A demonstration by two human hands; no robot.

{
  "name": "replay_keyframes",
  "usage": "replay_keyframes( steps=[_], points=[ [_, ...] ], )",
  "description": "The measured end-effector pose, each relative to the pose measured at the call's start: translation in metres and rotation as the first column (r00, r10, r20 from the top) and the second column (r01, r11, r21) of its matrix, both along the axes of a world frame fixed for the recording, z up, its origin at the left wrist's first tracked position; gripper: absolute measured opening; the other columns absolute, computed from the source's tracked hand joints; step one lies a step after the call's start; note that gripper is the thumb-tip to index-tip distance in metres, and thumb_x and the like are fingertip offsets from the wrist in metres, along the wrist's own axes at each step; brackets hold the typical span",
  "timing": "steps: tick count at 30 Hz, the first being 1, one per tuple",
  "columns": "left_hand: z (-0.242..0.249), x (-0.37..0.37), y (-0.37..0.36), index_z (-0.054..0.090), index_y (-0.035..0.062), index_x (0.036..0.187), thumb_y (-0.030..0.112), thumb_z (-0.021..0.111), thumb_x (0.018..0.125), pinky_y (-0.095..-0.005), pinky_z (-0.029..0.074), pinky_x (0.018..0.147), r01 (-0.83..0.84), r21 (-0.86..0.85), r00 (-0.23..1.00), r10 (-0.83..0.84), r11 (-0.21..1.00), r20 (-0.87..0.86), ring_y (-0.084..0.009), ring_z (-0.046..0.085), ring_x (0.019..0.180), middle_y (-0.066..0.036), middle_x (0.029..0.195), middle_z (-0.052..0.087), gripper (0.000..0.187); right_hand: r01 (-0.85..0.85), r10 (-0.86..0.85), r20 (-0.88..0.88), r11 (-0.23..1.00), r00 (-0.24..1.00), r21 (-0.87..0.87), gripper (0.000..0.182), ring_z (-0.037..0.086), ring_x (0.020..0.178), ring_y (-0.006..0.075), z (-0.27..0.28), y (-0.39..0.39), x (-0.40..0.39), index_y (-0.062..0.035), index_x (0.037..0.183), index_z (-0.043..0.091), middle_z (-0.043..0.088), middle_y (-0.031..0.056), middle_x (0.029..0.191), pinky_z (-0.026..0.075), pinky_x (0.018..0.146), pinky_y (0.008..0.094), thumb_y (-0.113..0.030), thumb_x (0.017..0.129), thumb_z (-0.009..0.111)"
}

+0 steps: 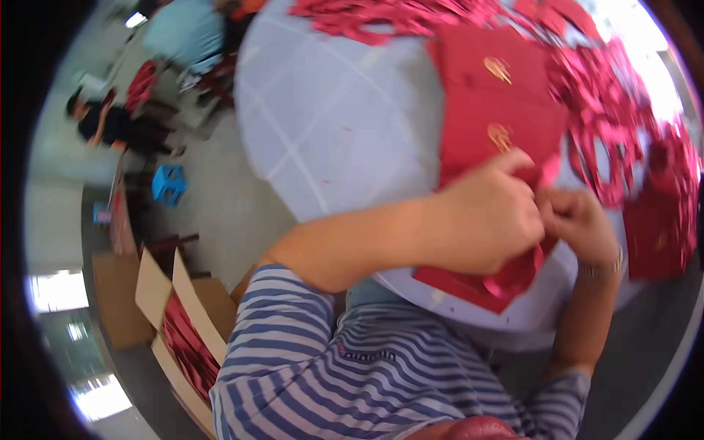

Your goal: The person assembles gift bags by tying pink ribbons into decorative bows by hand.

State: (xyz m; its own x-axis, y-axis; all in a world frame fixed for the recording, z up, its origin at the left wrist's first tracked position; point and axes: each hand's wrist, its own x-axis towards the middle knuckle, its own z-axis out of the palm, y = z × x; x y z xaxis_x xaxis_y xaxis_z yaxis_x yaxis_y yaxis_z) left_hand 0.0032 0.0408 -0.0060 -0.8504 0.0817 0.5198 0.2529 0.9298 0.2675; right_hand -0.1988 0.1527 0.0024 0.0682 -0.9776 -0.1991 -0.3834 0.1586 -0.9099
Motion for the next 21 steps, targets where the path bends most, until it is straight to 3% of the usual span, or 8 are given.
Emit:
replay_keyframes(
  steps=[2,4,7,9,13,15,17,21],
  points=[
    [-0.003,-0.002,0.0,0.064,0.0075,0.076,0.011,0.067,0.073,-0.0505,0.044,0.104,-0.01,-0.004,1.0,0.01,1.0,-0.03,-0.0232,0.061,0.07,-0.005,0.07,0.06,0.005,0.013,-0.006,0.094,0.997,0.996,-0.074,0.018,0.047,0.073,0.0046,-0.01,0.001,0.0,0.0033,0.084,0.063,0.057,-0.0008,0.075,0.042,0.066,0.0246,-0.01,0.095,0.065],
    [0.008,0.0,0.0,0.067,0.0066,0.082,0.007,0.072,0.073,-0.0504,0.043,0.104,0.001,0.024,0.995,-0.003,1.0,0.095,-0.0228,0.062,0.071,-0.005,0.072,0.062,0.01,0.179,-0.18,0.02,0.984,0.984,0.015,0.022,0.05,0.074,0.0054,-0.008,0.002,0.01,0.0022,0.087,0.064,0.058,-0.0023,0.078,0.044,0.068,0.0249,-0.016,0.099,0.063],
    [0.017,0.002,0.005,0.07,0.0058,0.088,0.003,0.076,0.075,-0.0501,0.043,0.104,0.034,0.144,0.994,-0.049,0.989,0.101,-0.023,0.063,0.069,-0.005,0.076,0.066,0.015,0.494,-0.459,0.263,0.865,0.849,-0.085,0.026,0.048,0.069,0.0057,-0.024,-0.004,-0.001,-0.002,0.092,0.065,0.056,-0.0036,0.076,0.042,0.066,0.0239,-0.024,0.104,0.058],
    [0.016,0.001,0.003,0.07,0.0054,0.088,0.003,0.075,0.076,-0.0494,0.042,0.104,0.025,0.189,0.994,-0.044,0.982,0.096,-0.0228,0.063,0.069,-0.005,0.076,0.065,0.013,0.437,-0.333,0.649,0.9,0.684,0.002,0.026,0.044,0.066,0.0056,-0.025,-0.003,-0.026,-0.0038,0.094,0.066,0.056,-0.0039,0.077,0.039,0.063,0.023,-0.025,0.105,0.057],
    [0.012,0.002,-0.007,0.07,0.0016,0.092,0.004,0.068,0.088,-0.0473,0.039,0.105,-0.091,0.418,0.974,-0.006,0.904,0.227,-0.0247,0.064,0.072,-0.008,0.076,0.066,0.005,0.321,-0.166,0.861,0.947,0.481,0.003,0.016,0.057,0.07,0.0083,-0.008,0.003,-0.023,-0.0032,0.098,0.067,0.068,0.0032,0.094,0.045,0.059,0.0221,-0.015,0.103,0.059],
    [0.011,-0.001,-0.017,0.07,-0.0012,0.097,0.005,0.063,0.093,-0.037,0.047,0.094,-0.118,0.452,0.936,-0.053,0.884,0.347,-0.0254,0.065,0.079,-0.011,0.082,0.068,0.01,0.455,-0.279,0.709,0.888,0.647,-0.066,0.025,0.045,0.049,0.0033,-0.012,0.001,-0.005,-0.005,0.105,0.055,0.07,0.0123,0.1,0.035,0.044,0.017,-0.025,0.111,0.041],
    [0.008,-0.003,-0.024,0.07,-0.0032,0.101,0.007,0.059,0.098,-0.0272,0.05,0.081,-0.162,0.55,0.896,-0.112,0.82,0.43,-0.0209,0.066,0.085,-0.011,0.086,0.07,0.015,0.385,-0.251,0.67,0.921,0.699,-0.057,0.025,0.049,0.048,0.004,-0.026,0.001,-0.013,-0.006,0.105,0.055,0.069,0.0119,0.09,0.036,0.044,0.0164,-0.024,0.111,0.04],
    [0.001,-0.003,-0.028,0.07,-0.0038,0.108,0.011,0.057,0.101,-0.0272,0.05,0.084,-0.212,0.625,0.882,-0.128,0.752,0.454,-0.0148,0.066,0.09,-0.008,0.093,0.071,0.021,0.421,-0.315,0.617,0.907,0.721,-0.029,0.026,0.05,0.051,0.004,-0.035,-0.002,-0.012,-0.0051,0.107,0.058,0.068,0.0075,0.084,0.036,0.046,0.0171,-0.026,0.111,0.043]
  ],
)
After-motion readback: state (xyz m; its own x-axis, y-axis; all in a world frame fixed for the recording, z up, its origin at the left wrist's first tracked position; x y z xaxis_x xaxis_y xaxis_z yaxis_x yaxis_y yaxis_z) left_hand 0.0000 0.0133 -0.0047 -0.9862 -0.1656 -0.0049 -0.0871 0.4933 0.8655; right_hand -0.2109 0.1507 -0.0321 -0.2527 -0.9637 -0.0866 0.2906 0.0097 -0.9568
